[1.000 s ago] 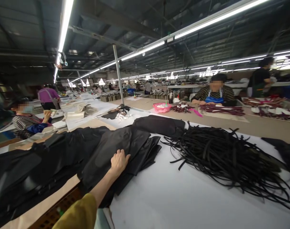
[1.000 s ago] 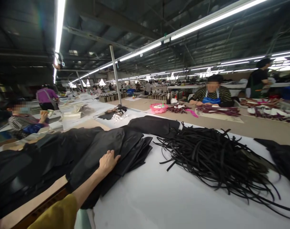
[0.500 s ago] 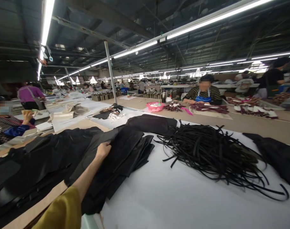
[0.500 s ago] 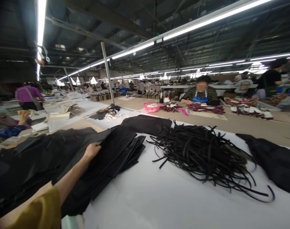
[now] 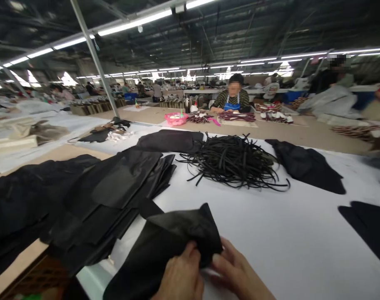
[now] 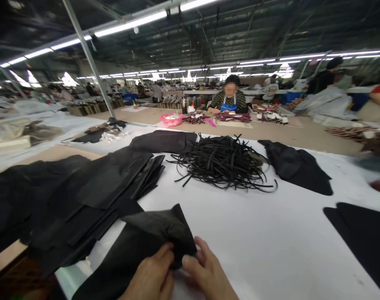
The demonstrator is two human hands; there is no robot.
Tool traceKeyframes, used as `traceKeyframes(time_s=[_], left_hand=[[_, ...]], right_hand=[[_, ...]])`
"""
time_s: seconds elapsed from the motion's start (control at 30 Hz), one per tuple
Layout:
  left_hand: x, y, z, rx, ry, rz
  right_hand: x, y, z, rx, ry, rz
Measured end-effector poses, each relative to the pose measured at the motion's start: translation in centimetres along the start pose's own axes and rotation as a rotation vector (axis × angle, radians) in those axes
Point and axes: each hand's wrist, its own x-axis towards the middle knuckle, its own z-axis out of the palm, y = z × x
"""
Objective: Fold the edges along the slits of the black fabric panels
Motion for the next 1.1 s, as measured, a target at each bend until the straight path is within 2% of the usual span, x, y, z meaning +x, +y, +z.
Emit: traceKeyframes(time_s=[0.07, 0.13, 0.2, 0.27, 0.33, 0.43, 0.5, 0.53, 0.6, 0.7, 0.77, 0.83, 0.87, 0.93, 1.0, 1.03, 1.1], left_hand=[[0.0, 1.5, 2.7, -0.022, -0.078, 0.037], [-0.1, 2.2, 4.0, -0.082, -0.095, 0.113], [-0.3, 2.2, 3.8, -0.202, -0.052, 0.228], [-0.7, 1.6, 2.6, -0.313, 0.059, 0.297], [-1.0, 0.3, 0.9, -0.359, 0.229, 0.232], [-0.3, -2.5, -1.3, -0.38, 0.484, -0.016], [0.8, -4.3, -2.5, -0.498, 0.544, -0.175], [1.5, -4.9, -3.0, -0.605, 0.513, -0.236], [2.6, -5.5, -3.8, -0.871, 0.347, -0.267], [3.5, -4.7, -4.4, -1.199, 0.023, -0.137], [3.5, -3.5, -4.1, -1.334, -0.072, -0.13], [3.2, -2.4, -3.4, -1.438, -0.035, -0.227], [3.1, -1.9, -3.0, -1.478, 0.003, -0.277], [3.0, -1.2, -2.2, -1.521, 0.064, -0.369], [3.0, -0.5, -1.8, -1.524, 0.061, -0.423], [2.9, -0.2, -1.6, -1.52, 0.053, -0.43], [2.9, 0.8, -1.4, -1.509, 0.056, -0.433]], right_hand=[[1.5, -0.3, 0.8, 0.213, -0.016, 0.057], [2.0, -0.1, 0.5, 0.308, -0.002, 0.082], [1.8, 0.2, -0.4, 0.342, 0.015, 0.106], [1.3, 0.3, -1.5, 0.379, 0.007, 0.129], [0.8, 0.1, -2.8, 0.44, -0.014, 0.154], [0.5, -0.4, -4.5, 0.521, -0.037, 0.214], [0.5, -0.8, -5.5, 0.543, -0.061, 0.238], [0.5, -0.9, -5.9, 0.55, -0.075, 0.24], [0.7, -1.1, -6.7, 0.561, -0.091, 0.235], [1.0, -1.1, -7.6, 0.555, -0.099, 0.226], [1.3, -1.0, -8.1, 0.494, -0.125, 0.231], [1.6, -1.0, -8.5, 0.315, -0.098, 0.219], [1.7, -1.0, -8.5, 0.163, -0.02, 0.194], [1.6, -1.3, -8.2, -0.207, 0.271, 0.07], [1.1, -2.2, -7.0, -0.488, 0.53, -0.069], [0.8, -2.7, -6.1, -0.542, 0.568, -0.098], [0.0, -3.9, -4.2, -0.508, 0.469, -0.072]])
